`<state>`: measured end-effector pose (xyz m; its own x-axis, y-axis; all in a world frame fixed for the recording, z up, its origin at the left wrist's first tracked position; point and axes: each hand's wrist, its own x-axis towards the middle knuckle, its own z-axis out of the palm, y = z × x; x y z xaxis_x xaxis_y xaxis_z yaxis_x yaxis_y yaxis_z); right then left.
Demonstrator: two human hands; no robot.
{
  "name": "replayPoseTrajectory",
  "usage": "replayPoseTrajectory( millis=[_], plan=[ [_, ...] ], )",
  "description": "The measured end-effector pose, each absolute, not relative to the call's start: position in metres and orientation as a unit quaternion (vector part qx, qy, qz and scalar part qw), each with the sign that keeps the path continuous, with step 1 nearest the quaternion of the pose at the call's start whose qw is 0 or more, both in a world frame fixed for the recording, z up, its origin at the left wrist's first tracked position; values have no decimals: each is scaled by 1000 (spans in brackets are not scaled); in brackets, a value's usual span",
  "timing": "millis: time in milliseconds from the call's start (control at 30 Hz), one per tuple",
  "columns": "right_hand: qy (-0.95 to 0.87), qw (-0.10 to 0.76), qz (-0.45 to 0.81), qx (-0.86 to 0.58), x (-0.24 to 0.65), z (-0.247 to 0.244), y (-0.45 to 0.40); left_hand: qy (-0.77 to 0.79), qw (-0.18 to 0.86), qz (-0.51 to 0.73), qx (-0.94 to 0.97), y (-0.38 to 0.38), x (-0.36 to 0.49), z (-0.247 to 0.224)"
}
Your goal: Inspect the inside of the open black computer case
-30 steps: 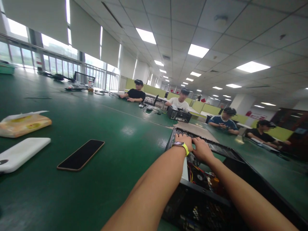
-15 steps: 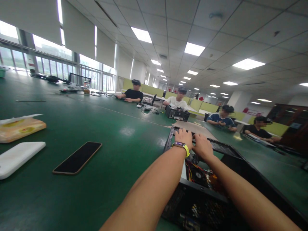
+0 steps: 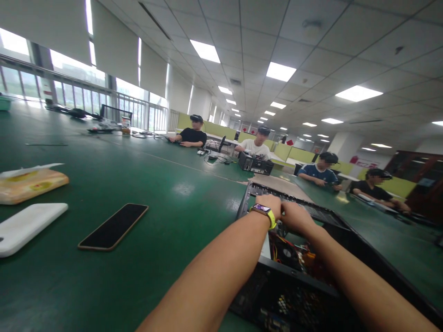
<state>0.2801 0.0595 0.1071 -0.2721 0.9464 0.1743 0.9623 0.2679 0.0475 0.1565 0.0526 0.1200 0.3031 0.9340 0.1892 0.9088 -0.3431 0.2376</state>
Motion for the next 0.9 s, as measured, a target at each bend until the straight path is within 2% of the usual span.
replayPoseTrajectory(
  millis=[100, 167, 467, 900],
  plan=[
    [-767, 114, -117, -620, 281, 116, 60, 568, -16, 203, 798, 52, 156, 122],
    [-762, 124, -124, -624, 283, 116, 62, 576, -29, 205, 791, 54, 154, 118],
    [-780, 83, -87, -614, 289, 111, 65, 571, -17, 128, 811, 66, 151, 112],
    [-776, 72, -93, -619, 280, 121, 53, 559, -46, 36, 827, 59, 167, 143]
  ],
)
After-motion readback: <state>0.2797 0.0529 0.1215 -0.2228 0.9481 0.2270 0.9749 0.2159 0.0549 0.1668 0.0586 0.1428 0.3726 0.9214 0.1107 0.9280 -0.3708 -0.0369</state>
